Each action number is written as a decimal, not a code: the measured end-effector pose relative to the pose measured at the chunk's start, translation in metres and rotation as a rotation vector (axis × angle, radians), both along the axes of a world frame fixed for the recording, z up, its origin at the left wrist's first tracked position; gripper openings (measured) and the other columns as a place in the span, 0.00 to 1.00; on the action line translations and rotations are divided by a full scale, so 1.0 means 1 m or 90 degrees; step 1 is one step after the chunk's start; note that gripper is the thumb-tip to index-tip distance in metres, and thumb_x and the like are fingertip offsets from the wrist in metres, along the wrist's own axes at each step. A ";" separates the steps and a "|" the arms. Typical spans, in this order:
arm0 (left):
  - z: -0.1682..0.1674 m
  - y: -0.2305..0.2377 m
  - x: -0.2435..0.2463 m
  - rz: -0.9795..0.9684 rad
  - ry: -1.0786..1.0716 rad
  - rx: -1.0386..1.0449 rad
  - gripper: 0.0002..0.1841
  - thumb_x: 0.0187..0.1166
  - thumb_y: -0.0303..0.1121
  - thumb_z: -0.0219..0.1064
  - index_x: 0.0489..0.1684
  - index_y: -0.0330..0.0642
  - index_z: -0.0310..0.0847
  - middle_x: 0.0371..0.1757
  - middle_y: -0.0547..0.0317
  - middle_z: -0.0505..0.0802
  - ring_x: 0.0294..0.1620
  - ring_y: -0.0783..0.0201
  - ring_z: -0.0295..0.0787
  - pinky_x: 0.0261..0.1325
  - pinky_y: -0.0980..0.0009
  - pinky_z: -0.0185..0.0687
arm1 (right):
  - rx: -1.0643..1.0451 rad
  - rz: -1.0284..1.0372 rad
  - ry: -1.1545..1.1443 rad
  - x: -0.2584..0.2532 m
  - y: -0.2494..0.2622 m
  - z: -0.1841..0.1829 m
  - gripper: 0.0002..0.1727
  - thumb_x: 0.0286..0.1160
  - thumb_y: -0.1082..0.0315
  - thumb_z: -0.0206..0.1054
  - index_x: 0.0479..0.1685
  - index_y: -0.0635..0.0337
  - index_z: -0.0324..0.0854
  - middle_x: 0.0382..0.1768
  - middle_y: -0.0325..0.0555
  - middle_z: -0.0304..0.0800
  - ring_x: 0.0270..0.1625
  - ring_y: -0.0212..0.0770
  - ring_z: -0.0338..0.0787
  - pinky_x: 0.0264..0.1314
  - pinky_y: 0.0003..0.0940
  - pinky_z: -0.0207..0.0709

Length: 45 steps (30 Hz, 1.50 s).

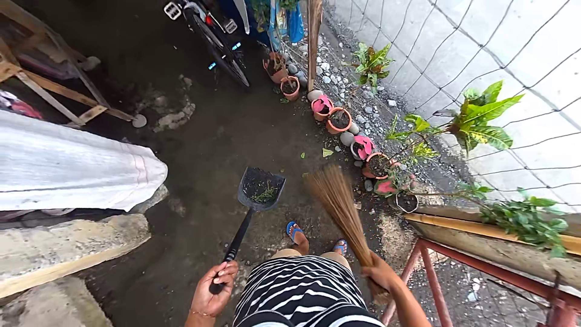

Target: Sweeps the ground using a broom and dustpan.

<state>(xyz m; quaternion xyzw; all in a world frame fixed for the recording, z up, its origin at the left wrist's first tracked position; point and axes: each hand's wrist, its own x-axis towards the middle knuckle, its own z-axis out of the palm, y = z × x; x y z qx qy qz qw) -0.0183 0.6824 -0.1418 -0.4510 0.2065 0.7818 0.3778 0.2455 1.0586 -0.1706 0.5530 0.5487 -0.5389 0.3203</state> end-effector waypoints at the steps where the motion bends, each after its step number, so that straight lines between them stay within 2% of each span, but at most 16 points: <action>1: 0.002 -0.001 0.000 0.012 -0.007 -0.009 0.16 0.84 0.31 0.44 0.36 0.33 0.77 0.28 0.59 0.87 0.17 0.79 0.83 0.18 0.91 0.77 | 0.020 -0.002 -0.019 0.009 0.008 0.007 0.51 0.62 0.74 0.79 0.91 0.55 0.55 0.66 0.68 0.83 0.63 0.61 0.87 0.65 0.61 0.80; 3: 0.005 -0.006 0.001 0.035 -0.011 -0.015 0.16 0.84 0.30 0.44 0.36 0.33 0.78 0.28 0.58 0.87 0.18 0.78 0.83 0.18 0.90 0.77 | 0.054 -0.010 -0.065 0.018 0.024 -0.002 0.56 0.63 0.74 0.79 0.95 0.54 0.47 0.69 0.70 0.80 0.67 0.63 0.85 0.68 0.62 0.78; 5: 0.006 -0.012 0.002 0.048 -0.005 -0.024 0.17 0.85 0.30 0.43 0.35 0.34 0.77 0.28 0.59 0.87 0.17 0.79 0.83 0.18 0.91 0.77 | 0.068 -0.022 -0.099 0.012 0.041 -0.041 0.54 0.68 0.72 0.76 0.95 0.58 0.43 0.70 0.72 0.79 0.67 0.64 0.85 0.69 0.62 0.77; 7: 0.008 -0.023 0.006 0.055 -0.003 -0.029 0.18 0.85 0.31 0.42 0.34 0.33 0.78 0.28 0.59 0.88 0.17 0.80 0.83 0.18 0.91 0.77 | 0.036 -0.017 -0.122 -0.005 0.043 -0.084 0.46 0.74 0.68 0.73 0.90 0.65 0.50 0.70 0.71 0.78 0.68 0.61 0.84 0.71 0.58 0.76; 10: 0.004 -0.038 0.010 0.071 -0.003 -0.012 0.17 0.84 0.30 0.44 0.35 0.32 0.79 0.29 0.59 0.88 0.18 0.79 0.84 0.19 0.91 0.78 | -0.042 0.030 -0.096 -0.026 0.026 -0.120 0.43 0.74 0.67 0.73 0.88 0.63 0.55 0.69 0.67 0.80 0.66 0.57 0.85 0.70 0.55 0.77; 13: 0.003 -0.049 0.015 0.092 0.000 -0.015 0.15 0.83 0.30 0.45 0.35 0.32 0.78 0.30 0.58 0.88 0.19 0.79 0.84 0.19 0.90 0.79 | -0.064 -0.007 -0.040 -0.037 0.001 -0.089 0.44 0.74 0.71 0.70 0.91 0.57 0.49 0.64 0.64 0.82 0.58 0.52 0.87 0.62 0.50 0.80; 15: 0.003 -0.051 0.016 0.096 0.000 -0.023 0.16 0.83 0.30 0.45 0.36 0.32 0.79 0.30 0.58 0.88 0.19 0.78 0.85 0.20 0.90 0.80 | -0.052 -0.005 -0.030 -0.031 0.001 -0.052 0.47 0.73 0.73 0.71 0.93 0.55 0.48 0.69 0.65 0.80 0.62 0.56 0.86 0.65 0.54 0.79; 17: 0.000 -0.054 0.013 0.104 0.004 -0.025 0.16 0.84 0.31 0.45 0.37 0.32 0.78 0.30 0.57 0.89 0.20 0.77 0.86 0.21 0.89 0.80 | -0.028 -0.003 -0.027 -0.019 0.010 -0.020 0.52 0.68 0.75 0.74 0.94 0.53 0.46 0.71 0.67 0.78 0.60 0.59 0.88 0.61 0.57 0.82; 20: -0.004 -0.057 0.008 0.114 0.003 -0.040 0.17 0.84 0.31 0.44 0.36 0.32 0.78 0.30 0.57 0.88 0.19 0.77 0.86 0.20 0.89 0.80 | 0.014 -0.010 -0.030 -0.008 0.025 -0.002 0.57 0.65 0.76 0.75 0.96 0.52 0.41 0.71 0.69 0.78 0.58 0.59 0.88 0.58 0.57 0.83; 23: -0.007 -0.059 0.006 0.122 0.004 -0.030 0.16 0.84 0.31 0.45 0.37 0.32 0.78 0.30 0.57 0.88 0.20 0.77 0.86 0.20 0.90 0.80 | 0.080 -0.001 -0.034 -0.024 0.048 -0.040 0.57 0.64 0.74 0.77 0.96 0.53 0.43 0.70 0.70 0.80 0.65 0.63 0.86 0.67 0.62 0.78; 27: -0.005 -0.059 0.007 0.115 -0.001 -0.007 0.15 0.83 0.30 0.47 0.37 0.32 0.78 0.31 0.58 0.88 0.20 0.78 0.86 0.20 0.90 0.80 | 0.037 0.009 -0.055 -0.069 0.074 -0.119 0.45 0.74 0.71 0.72 0.91 0.60 0.50 0.71 0.68 0.77 0.68 0.58 0.83 0.70 0.54 0.76; 29: -0.003 -0.059 0.005 0.114 0.001 0.000 0.15 0.83 0.30 0.47 0.38 0.31 0.79 0.31 0.57 0.88 0.20 0.78 0.86 0.20 0.90 0.80 | -0.006 0.068 -0.068 -0.081 0.066 -0.134 0.48 0.72 0.71 0.73 0.92 0.58 0.48 0.74 0.68 0.76 0.71 0.57 0.82 0.73 0.53 0.75; 34: -0.003 -0.064 0.010 0.140 -0.012 0.036 0.13 0.82 0.30 0.48 0.39 0.32 0.77 0.31 0.58 0.87 0.19 0.78 0.84 0.20 0.90 0.80 | 0.017 0.104 -0.032 -0.063 0.064 -0.065 0.55 0.66 0.73 0.76 0.96 0.50 0.45 0.73 0.68 0.78 0.69 0.62 0.84 0.70 0.60 0.77; 38: -0.009 -0.066 0.011 0.150 -0.009 0.043 0.13 0.81 0.29 0.49 0.39 0.31 0.78 0.31 0.58 0.88 0.18 0.78 0.85 0.19 0.89 0.80 | 0.036 0.099 -0.005 -0.054 0.090 -0.008 0.53 0.68 0.75 0.74 0.95 0.48 0.46 0.68 0.67 0.80 0.53 0.60 0.90 0.53 0.58 0.85; 42: -0.009 -0.059 0.016 0.162 -0.007 0.023 0.14 0.82 0.29 0.47 0.37 0.32 0.78 0.30 0.58 0.88 0.18 0.78 0.84 0.19 0.90 0.79 | 0.084 0.056 0.015 -0.085 0.106 -0.053 0.55 0.66 0.76 0.74 0.96 0.51 0.43 0.74 0.70 0.75 0.67 0.63 0.84 0.66 0.61 0.78; 45: -0.004 -0.059 0.026 0.182 -0.019 0.022 0.14 0.82 0.29 0.47 0.36 0.32 0.78 0.30 0.57 0.88 0.18 0.77 0.85 0.19 0.89 0.79 | 0.047 0.027 0.008 -0.127 0.102 -0.105 0.48 0.74 0.72 0.71 0.94 0.53 0.45 0.74 0.69 0.74 0.67 0.60 0.82 0.67 0.57 0.77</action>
